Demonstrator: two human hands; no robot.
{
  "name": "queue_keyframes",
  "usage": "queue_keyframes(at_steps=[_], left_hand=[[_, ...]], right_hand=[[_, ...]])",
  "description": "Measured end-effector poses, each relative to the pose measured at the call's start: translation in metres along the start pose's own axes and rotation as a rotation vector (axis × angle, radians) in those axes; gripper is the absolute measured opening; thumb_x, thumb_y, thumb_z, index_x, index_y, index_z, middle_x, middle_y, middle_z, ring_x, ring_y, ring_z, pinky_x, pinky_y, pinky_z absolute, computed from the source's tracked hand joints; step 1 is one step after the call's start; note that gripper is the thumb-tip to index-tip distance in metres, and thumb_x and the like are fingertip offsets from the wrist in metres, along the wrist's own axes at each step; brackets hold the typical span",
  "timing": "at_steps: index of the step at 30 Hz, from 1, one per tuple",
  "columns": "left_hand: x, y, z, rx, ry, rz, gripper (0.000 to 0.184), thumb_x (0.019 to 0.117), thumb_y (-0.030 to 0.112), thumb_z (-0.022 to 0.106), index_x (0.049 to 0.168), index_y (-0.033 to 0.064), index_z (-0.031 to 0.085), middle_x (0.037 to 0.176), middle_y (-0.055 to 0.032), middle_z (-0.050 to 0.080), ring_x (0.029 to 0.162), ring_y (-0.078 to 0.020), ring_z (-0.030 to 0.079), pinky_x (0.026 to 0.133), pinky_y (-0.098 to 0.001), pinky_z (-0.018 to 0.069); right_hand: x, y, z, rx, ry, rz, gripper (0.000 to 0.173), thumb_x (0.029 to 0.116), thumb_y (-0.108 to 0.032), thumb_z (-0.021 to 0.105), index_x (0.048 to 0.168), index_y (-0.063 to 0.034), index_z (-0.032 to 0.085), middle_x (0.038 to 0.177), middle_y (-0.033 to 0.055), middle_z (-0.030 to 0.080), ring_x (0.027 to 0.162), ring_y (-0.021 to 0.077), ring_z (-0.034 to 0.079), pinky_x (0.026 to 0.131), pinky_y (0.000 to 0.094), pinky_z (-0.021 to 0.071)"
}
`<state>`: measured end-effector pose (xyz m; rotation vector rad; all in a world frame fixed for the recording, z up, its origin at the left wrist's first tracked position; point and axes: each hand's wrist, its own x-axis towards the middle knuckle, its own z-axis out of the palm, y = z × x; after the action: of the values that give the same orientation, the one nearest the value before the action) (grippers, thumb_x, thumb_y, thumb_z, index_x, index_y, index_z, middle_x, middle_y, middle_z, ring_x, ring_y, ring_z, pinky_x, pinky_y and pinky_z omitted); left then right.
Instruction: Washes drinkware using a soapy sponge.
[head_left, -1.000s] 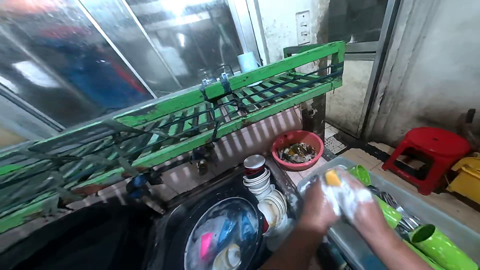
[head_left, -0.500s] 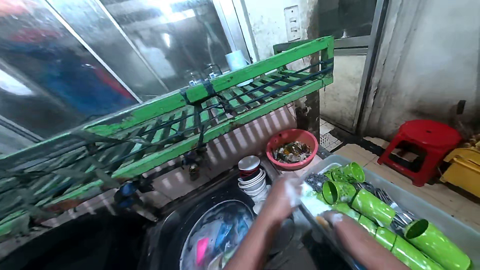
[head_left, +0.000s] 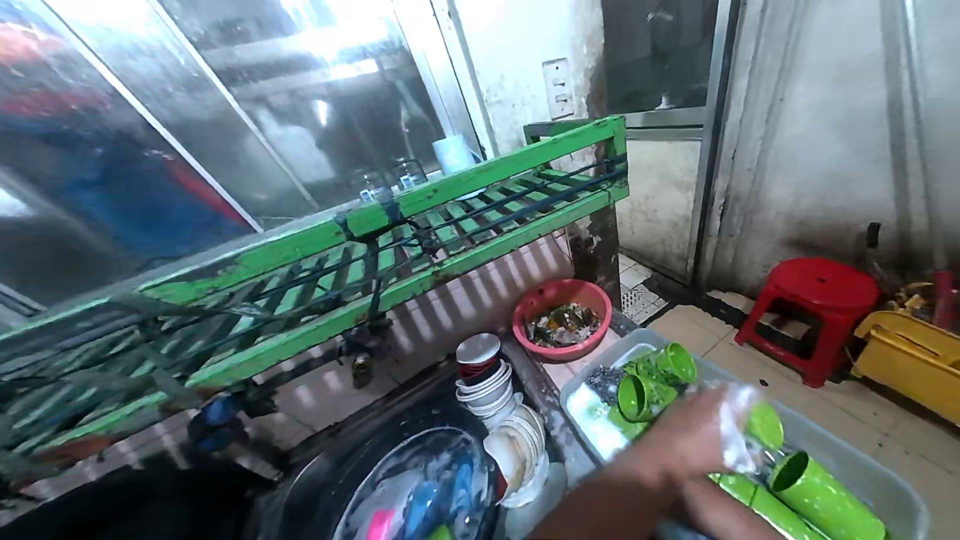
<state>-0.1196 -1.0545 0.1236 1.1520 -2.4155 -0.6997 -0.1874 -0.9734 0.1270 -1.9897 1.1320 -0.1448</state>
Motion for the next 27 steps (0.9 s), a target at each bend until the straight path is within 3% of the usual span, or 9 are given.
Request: queue_keyframes(at_steps=[3,7,12,14,16,19,22,25,27], left_hand=[[-0.022,-0.007,-0.030,-0.510,0.631,-0.206,0.068,0.0772,0.016,0.085,0.136,-0.0010,0.055,0.117,-0.0164,0.070,0.103,-0.0201,0.070,0.093,-0.0398,0.0591],[-0.042,-0.050,-0.051,-1.149,1.131,-0.531,0.047,0.1047,0.020,0.058,0.148,0.0108,0.043,0.127,-0.0161,0.063,0.110,-0.0243,0.064,0.092,-0.0435,0.0556],[-0.058,-0.014,-0.051,-1.467,0.990,-0.631,0.039,0.1135,0.027,0.029,0.132,0.0023,0.053,0.108,-0.0123,0.063,0.093,-0.0177,0.062,0.081,-0.0343,0.0547],[-0.062,-0.011,-0.050,-1.470,0.969,-0.651,0.030,0.1124,0.020,0.034,0.130,0.0034,0.052,0.102,-0.0108,0.062,0.087,-0.0163,0.062,0.076,-0.0321,0.0546],[-0.069,-0.011,-0.047,-1.351,0.910,-0.662,0.036,0.1105,0.015,0.042,0.144,0.0029,0.046,0.123,-0.0149,0.063,0.105,-0.0183,0.063,0.089,-0.0347,0.0542],[-0.070,-0.014,-0.048,-1.340,0.952,-0.666,0.038,0.1102,0.014,0.044,0.147,0.0043,0.043,0.128,-0.0166,0.060,0.109,-0.0213,0.062,0.092,-0.0378,0.0541],[-0.076,-0.021,-0.048,-1.499,0.976,-0.638,0.035,0.1121,0.027,0.038,0.136,0.0059,0.052,0.114,-0.0120,0.065,0.100,-0.0194,0.064,0.084,-0.0377,0.0562],[-0.077,-0.020,-0.047,-1.422,0.903,-0.625,0.038,0.1127,0.026,0.037,0.138,0.0015,0.052,0.119,-0.0139,0.064,0.104,-0.0183,0.063,0.091,-0.0351,0.0535],[-0.075,-0.009,-0.044,-1.275,0.855,-0.608,0.038,0.1113,0.016,0.039,0.146,0.0000,0.045,0.131,-0.0159,0.060,0.114,-0.0172,0.060,0.098,-0.0329,0.0508]], right_hand=[[0.011,0.024,-0.008,0.532,0.254,0.106,0.028,0.0963,-0.010,0.061,0.120,0.0044,0.065,0.104,0.0165,0.069,0.093,0.0229,0.065,0.084,0.0444,0.0537],[0.006,-0.019,-0.025,1.021,0.667,-0.044,0.041,0.0982,-0.008,0.051,0.138,0.0008,0.056,0.115,0.0068,0.069,0.094,0.0085,0.067,0.083,0.0284,0.0578],[0.045,-0.023,0.002,0.235,0.746,-0.229,0.045,0.0997,-0.006,0.052,0.143,0.0074,0.054,0.140,0.0244,0.060,0.131,0.0331,0.059,0.112,0.0473,0.0456],[0.053,-0.006,0.008,-0.200,0.718,-0.304,0.037,0.0964,-0.004,0.054,0.130,0.0066,0.065,0.135,0.0254,0.064,0.128,0.0405,0.061,0.108,0.0550,0.0485],[0.059,-0.005,-0.002,-0.391,0.631,-0.303,0.024,0.0929,-0.008,0.060,0.109,0.0054,0.072,0.116,0.0260,0.070,0.115,0.0435,0.066,0.100,0.0579,0.0516],[0.063,-0.026,-0.025,-0.007,0.385,-0.067,0.032,0.0997,-0.010,0.056,0.121,0.0132,0.064,0.123,0.0279,0.067,0.123,0.0363,0.062,0.110,0.0481,0.0454],[0.062,-0.059,-0.031,0.803,0.486,0.148,0.022,0.1033,-0.010,0.052,0.120,0.0013,0.061,0.103,0.0131,0.068,0.090,0.0176,0.067,0.079,0.0348,0.0580],[0.058,-0.065,-0.023,0.159,0.438,0.115,0.041,0.1052,-0.012,0.050,0.137,0.0126,0.054,0.138,0.0294,0.058,0.134,0.0363,0.054,0.118,0.0469,0.0356],[0.069,-0.024,-0.008,-0.342,0.564,-0.171,0.039,0.0998,-0.016,0.055,0.129,0.0075,0.064,0.130,0.0269,0.065,0.131,0.0418,0.057,0.122,0.0615,0.0269]])
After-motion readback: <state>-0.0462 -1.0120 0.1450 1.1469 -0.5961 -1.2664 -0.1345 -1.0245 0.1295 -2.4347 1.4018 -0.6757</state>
